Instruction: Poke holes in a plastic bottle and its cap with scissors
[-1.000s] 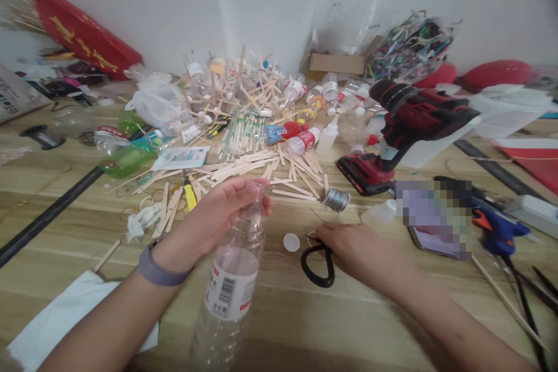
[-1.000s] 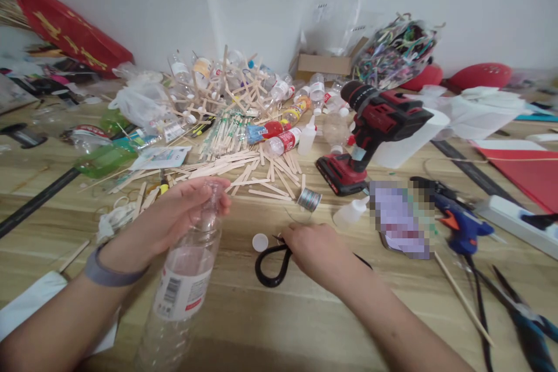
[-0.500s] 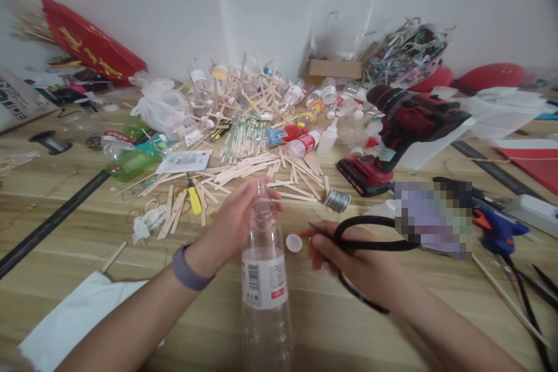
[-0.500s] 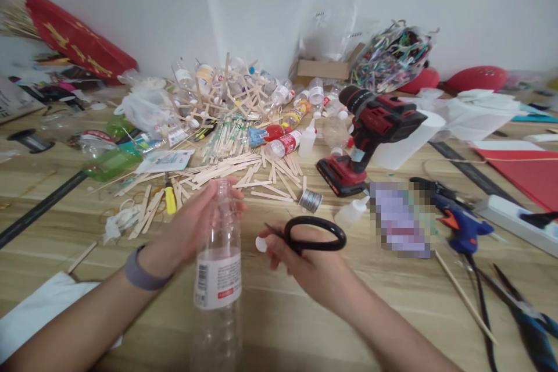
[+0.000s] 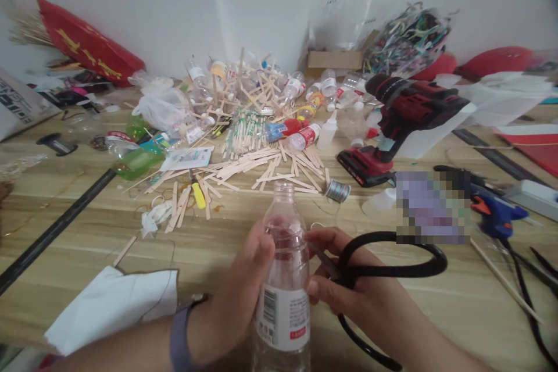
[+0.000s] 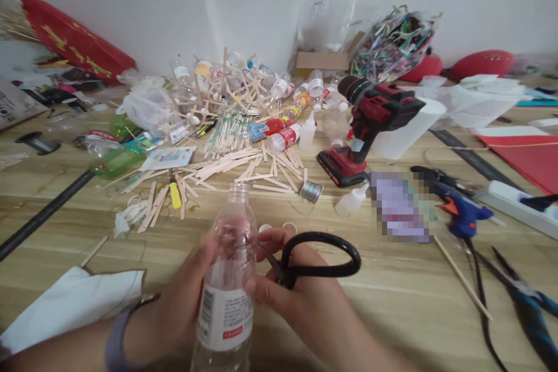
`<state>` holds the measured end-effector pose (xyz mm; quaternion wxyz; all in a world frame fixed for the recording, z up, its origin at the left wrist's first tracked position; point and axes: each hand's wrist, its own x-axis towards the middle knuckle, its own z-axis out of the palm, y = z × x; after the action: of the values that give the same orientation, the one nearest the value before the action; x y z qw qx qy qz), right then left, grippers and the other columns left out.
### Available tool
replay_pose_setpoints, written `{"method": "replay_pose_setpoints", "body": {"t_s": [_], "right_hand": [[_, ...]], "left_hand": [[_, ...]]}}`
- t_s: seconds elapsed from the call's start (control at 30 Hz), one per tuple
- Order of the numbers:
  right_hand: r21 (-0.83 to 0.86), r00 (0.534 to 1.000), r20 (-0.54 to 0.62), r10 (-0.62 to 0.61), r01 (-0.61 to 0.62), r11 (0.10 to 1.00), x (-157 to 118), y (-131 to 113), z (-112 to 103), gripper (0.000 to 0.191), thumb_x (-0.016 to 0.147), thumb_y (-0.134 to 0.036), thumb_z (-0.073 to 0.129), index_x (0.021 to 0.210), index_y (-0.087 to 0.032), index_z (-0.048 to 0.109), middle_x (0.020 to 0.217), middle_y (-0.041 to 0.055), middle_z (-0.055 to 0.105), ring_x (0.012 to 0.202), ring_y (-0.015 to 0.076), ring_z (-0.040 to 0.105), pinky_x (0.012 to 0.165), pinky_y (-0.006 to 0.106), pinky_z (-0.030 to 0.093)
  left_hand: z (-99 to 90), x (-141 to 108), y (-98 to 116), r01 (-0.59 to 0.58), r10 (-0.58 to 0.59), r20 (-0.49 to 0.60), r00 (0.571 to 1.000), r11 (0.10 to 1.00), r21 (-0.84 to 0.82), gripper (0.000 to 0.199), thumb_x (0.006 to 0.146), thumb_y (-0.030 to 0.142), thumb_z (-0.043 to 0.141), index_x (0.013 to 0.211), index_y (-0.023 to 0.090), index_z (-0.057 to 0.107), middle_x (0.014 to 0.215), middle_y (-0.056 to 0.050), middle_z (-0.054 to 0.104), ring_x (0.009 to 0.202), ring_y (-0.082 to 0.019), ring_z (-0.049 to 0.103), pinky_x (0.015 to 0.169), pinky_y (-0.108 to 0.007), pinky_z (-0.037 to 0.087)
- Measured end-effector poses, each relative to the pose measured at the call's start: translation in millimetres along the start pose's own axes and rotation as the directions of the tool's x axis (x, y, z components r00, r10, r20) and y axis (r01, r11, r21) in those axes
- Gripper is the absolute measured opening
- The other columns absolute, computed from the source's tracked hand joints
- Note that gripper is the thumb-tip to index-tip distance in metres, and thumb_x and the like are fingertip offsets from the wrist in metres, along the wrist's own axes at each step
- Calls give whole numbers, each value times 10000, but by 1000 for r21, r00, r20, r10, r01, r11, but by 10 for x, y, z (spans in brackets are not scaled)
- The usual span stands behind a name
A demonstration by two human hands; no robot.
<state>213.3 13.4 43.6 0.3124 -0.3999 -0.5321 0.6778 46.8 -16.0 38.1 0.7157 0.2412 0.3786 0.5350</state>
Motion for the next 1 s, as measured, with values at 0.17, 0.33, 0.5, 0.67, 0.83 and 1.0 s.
{"method": "replay_pose_setpoints", "body": {"t_s": [0.17, 0.33, 0.5, 0.67, 0.83, 1.0], "right_hand": [[-94, 999, 41, -7, 11, 995, 59, -37, -35, 473, 851, -565, 649, 1079, -208, 438, 976, 75, 607, 630, 139, 627, 456, 212, 448], [-177, 998, 38, -58, 64, 982, 265, -253, -188, 480, 853, -635, 621, 967, -205, 441, 826, 54, 647, 680, 160, 634, 507, 236, 527], [-251, 994, 69, -82, 97, 963, 423, -409, -305, 436, 841, -585, 665, 951, -190, 517, 758, 53, 665, 693, 180, 663, 533, 247, 557], [-394, 972, 142, -186, 228, 890, 522, -329, -330, 311, 894, -487, 618, 841, -182, 579, 741, 35, 621, 608, 143, 594, 510, 241, 516], [-572, 886, 296, -356, 463, 677, 540, -248, -365, 172, 970, -288, 537, 853, -187, 613, 828, 41, 613, 750, 158, 595, 660, 276, 506], [-669, 868, 321, -379, 491, 557, 483, -304, -388, 147, 977, -186, 505, 875, -211, 609, 823, -1, 605, 734, 129, 591, 635, 238, 468]], "left_hand": [[-44, -39, 42, 30, -30, 14, 999, 1000, -2, 490, 755, 576, 738, 1088, 228, 649, 936, -33, 708, 785, -188, 666, 726, -326, 520], [-195, 229, 225, 81, -92, -96, 991, 990, -116, 567, 664, 631, 781, 1055, 237, 667, 852, 2, 726, 727, -178, 685, 649, -290, 519], [-346, 355, 224, 44, -59, -102, 993, 989, -143, 740, 659, 676, 762, 1241, 248, 603, 898, -26, 753, 709, -197, 712, 585, -288, 534], [-415, 380, 146, 16, -25, -43, 999, 978, -206, 754, 593, 685, 799, 1192, 251, 653, 863, -24, 758, 664, -199, 713, 513, -269, 533], [-439, 380, 119, 50, -42, 38, 998, 974, -221, 590, 650, 649, 787, 1057, 225, 739, 884, -39, 777, 654, -193, 716, 536, -267, 533], [-453, 387, 98, 79, -71, 38, 997, 958, -277, 524, 653, 548, 829, 1041, 203, 754, 903, -44, 784, 797, -200, 734, 732, -282, 546]]}}
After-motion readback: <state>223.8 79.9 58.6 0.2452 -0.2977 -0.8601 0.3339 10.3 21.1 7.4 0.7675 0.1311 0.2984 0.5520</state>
